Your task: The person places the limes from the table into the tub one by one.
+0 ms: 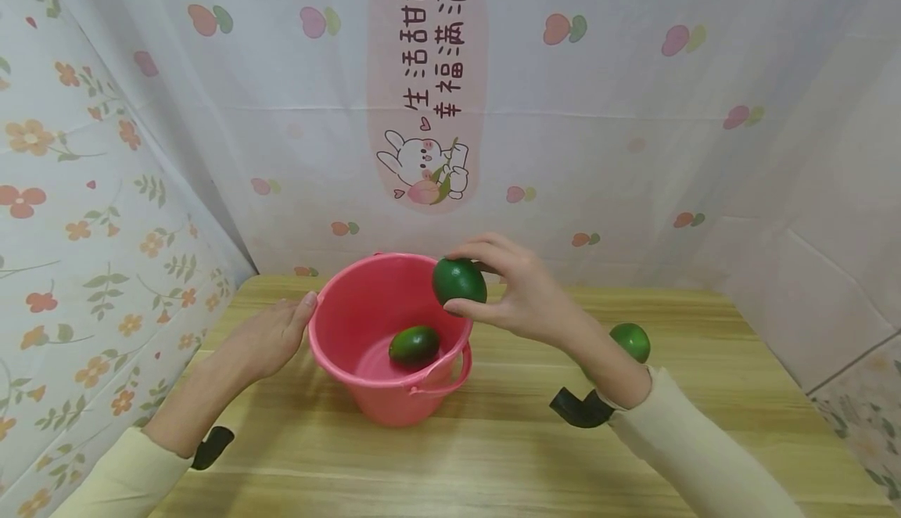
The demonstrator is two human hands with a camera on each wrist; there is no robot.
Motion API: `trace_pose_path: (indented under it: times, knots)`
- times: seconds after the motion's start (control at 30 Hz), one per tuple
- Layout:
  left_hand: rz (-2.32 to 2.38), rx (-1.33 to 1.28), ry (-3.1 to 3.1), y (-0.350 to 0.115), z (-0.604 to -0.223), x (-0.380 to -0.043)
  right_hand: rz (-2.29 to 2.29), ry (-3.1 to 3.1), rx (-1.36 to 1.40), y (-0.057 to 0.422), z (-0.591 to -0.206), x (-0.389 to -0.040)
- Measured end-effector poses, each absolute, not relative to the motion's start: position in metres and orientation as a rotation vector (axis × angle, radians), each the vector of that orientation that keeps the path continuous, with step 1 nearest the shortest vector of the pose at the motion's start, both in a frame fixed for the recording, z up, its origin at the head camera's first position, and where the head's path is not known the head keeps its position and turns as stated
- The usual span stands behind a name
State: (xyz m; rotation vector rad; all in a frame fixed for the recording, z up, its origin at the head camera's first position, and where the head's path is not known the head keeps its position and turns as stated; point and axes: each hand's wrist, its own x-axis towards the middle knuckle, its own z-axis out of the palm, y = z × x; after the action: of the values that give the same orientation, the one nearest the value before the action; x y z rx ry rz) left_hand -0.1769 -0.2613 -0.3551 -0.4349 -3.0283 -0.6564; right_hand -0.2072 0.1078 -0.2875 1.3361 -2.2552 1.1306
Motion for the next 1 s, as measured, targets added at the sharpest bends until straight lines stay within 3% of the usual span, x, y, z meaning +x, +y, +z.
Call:
trace_pose_path:
  times: [0.63, 1.0]
  knots:
    - [-0.65, -0.409, -3.035, -0.261, -0.357, -0.177, 1.157, -2.281, 1.435, 0.081, -0.295, -0.209]
    - [-0.663, -0.424, -3.017, -0.261, -0.358, -0.178, 1.236, -2.288, 1.441, 0.09, -0.296, -0.214]
